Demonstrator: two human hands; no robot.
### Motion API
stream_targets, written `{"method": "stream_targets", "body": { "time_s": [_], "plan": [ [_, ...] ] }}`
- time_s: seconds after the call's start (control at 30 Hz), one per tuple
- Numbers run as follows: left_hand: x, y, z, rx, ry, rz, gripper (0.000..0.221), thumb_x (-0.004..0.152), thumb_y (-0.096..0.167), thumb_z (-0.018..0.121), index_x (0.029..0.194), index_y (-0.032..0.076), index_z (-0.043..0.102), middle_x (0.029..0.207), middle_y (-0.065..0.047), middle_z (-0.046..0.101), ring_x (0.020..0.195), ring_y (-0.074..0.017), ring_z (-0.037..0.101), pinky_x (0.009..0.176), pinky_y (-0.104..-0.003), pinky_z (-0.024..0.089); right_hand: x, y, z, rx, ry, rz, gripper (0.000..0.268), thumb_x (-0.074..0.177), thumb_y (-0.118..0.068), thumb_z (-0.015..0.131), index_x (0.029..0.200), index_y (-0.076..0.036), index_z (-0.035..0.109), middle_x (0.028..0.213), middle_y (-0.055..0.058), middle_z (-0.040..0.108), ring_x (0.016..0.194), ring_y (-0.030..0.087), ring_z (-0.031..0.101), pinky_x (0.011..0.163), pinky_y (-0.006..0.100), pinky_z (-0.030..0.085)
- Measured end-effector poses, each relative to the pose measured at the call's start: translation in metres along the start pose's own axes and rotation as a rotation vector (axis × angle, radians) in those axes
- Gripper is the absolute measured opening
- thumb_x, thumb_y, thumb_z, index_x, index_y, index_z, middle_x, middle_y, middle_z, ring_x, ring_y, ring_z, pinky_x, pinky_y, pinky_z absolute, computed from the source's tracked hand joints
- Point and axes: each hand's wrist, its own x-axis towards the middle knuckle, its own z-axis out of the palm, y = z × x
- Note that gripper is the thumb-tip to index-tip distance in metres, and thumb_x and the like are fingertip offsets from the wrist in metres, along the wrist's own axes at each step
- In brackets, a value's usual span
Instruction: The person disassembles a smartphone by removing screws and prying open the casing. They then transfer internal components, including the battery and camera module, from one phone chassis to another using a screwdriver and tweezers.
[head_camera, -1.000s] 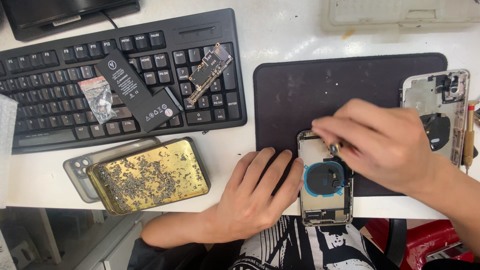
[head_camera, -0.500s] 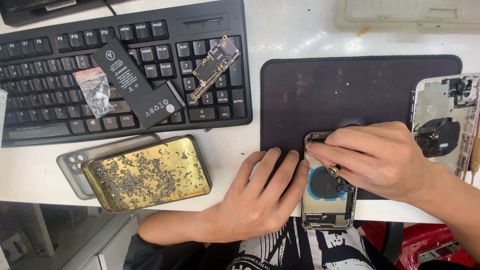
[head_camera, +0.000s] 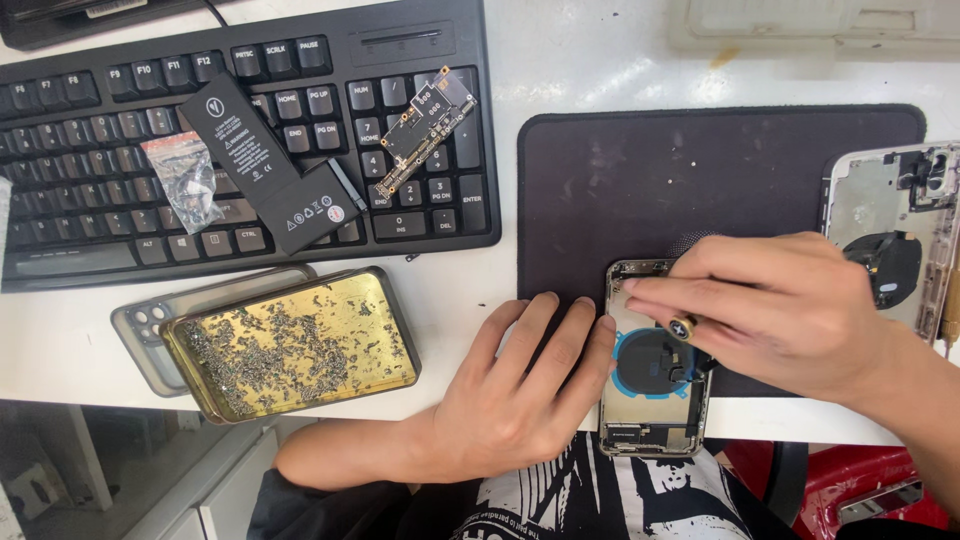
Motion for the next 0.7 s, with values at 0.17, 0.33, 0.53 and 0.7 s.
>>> {"method": "stream_targets", "body": {
  "time_s": [0.17,0.33,0.53,0.7],
  "plan": [
    [0.002,0.001,0.001,-0.016,-0.022,-0.011,0.037,0.096,0.016,0.067,0.126,-0.005,0.069,0.127,-0.022,0.063,0.116,-0.036,0.062,0.096,-0.047,0.054,-0.011,0.005,-0.017,-0.034,-0.013,0.055,0.028,0.077,-0.006,0.085,0.104,-0.005,0.078,0.084,0.004,0.07,0.061,0.008,0.065,0.049,0.021,0.051],
    [0.004,0.005,0.004,-0.023,-0.061,-0.041,0.044,0.094,0.017,0.065,0.132,-0.003,0.067,0.129,-0.02,0.061,0.116,-0.0343,0.061,0.097,-0.046,0.053,-0.02,0.004,-0.011,-0.103,-0.145,-0.027,0.031,0.078,-0.011,0.084,0.107,-0.005,0.079,0.082,0.0,0.068,0.06,0.007,0.063,0.046,0.022,0.049],
    [0.007,0.006,0.005,0.055,-0.114,-0.037,0.043,0.106,0.026,0.064,0.135,-0.006,0.066,0.128,-0.017,0.059,0.116,-0.0319,0.059,0.098,-0.044,0.051,-0.012,0.002,-0.005,-0.126,-0.214,-0.037,0.034,0.071,-0.014,0.083,0.102,-0.002,0.08,0.076,0.001,0.066,0.058,0.01,0.064,0.041,0.026,0.051],
    [0.008,0.007,0.005,0.11,-0.119,-0.015,0.044,0.106,0.027,0.063,0.135,-0.006,0.066,0.128,-0.018,0.059,0.115,-0.0318,0.058,0.097,-0.045,0.051,-0.006,0.001,-0.004,-0.089,-0.207,-0.035,0.035,0.069,-0.014,0.083,0.101,0.001,0.078,0.079,0.004,0.068,0.058,0.013,0.066,0.042,0.027,0.053]
  ]
}}
